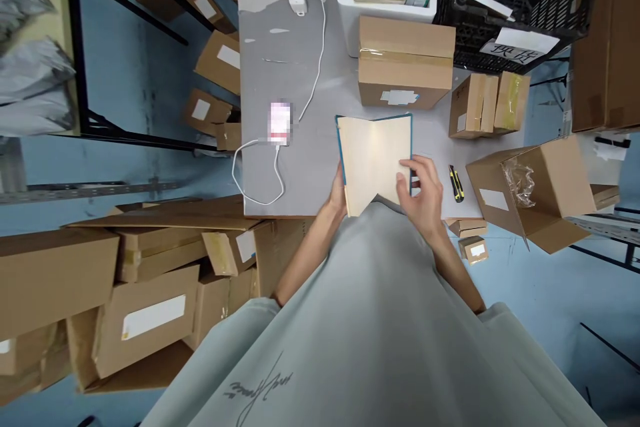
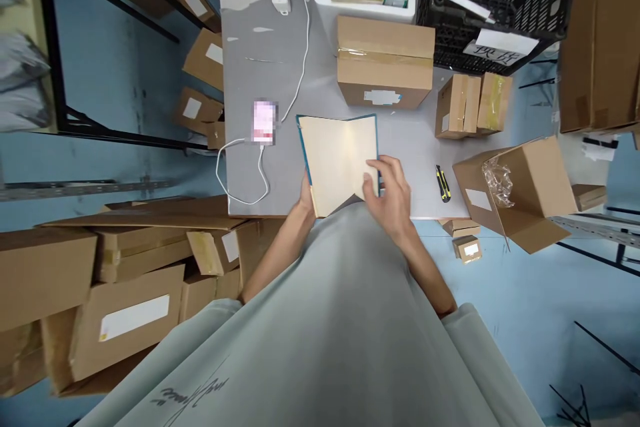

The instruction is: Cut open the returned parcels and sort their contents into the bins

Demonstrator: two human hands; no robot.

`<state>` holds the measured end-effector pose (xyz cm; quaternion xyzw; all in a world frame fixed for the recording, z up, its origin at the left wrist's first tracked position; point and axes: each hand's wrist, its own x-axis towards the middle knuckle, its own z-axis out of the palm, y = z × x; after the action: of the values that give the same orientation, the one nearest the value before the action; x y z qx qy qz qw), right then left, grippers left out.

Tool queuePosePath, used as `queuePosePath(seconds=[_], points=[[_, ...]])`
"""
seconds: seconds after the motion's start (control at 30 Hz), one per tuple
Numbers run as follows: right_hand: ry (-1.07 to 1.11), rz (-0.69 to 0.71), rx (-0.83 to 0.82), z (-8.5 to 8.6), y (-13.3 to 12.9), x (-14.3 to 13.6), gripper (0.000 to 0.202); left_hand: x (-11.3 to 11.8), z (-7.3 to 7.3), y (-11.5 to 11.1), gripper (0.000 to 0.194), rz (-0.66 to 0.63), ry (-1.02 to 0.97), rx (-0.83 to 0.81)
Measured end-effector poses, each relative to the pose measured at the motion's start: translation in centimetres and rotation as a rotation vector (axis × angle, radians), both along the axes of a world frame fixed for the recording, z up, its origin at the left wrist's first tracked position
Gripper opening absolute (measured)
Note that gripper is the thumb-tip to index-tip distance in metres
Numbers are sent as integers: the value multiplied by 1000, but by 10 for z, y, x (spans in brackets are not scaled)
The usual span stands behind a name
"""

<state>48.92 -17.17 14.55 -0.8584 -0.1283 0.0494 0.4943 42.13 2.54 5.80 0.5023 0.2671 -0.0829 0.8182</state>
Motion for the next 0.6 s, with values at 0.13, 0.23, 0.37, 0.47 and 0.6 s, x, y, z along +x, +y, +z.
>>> queuePosePath(seconds=[0.13,0.23,0.37,0.47,0.6], points=[[6,109,-66,0,26,-15,40,31,0,-16,97,31,-46,-200],[22,145,-116,-5,35,-20,47,28,2,-19,99,17,-89,-211],[-21,162,-135,-10,34,-18,46,23,2,-19,94,-16,-92,-198],[-38,186,-130,-12,27,-11,42,23,0,-16,87,-10,-89,-192],[-7,174,-67,-14,7,6,42,17,-1,-2,84,-5,-51,-214]])
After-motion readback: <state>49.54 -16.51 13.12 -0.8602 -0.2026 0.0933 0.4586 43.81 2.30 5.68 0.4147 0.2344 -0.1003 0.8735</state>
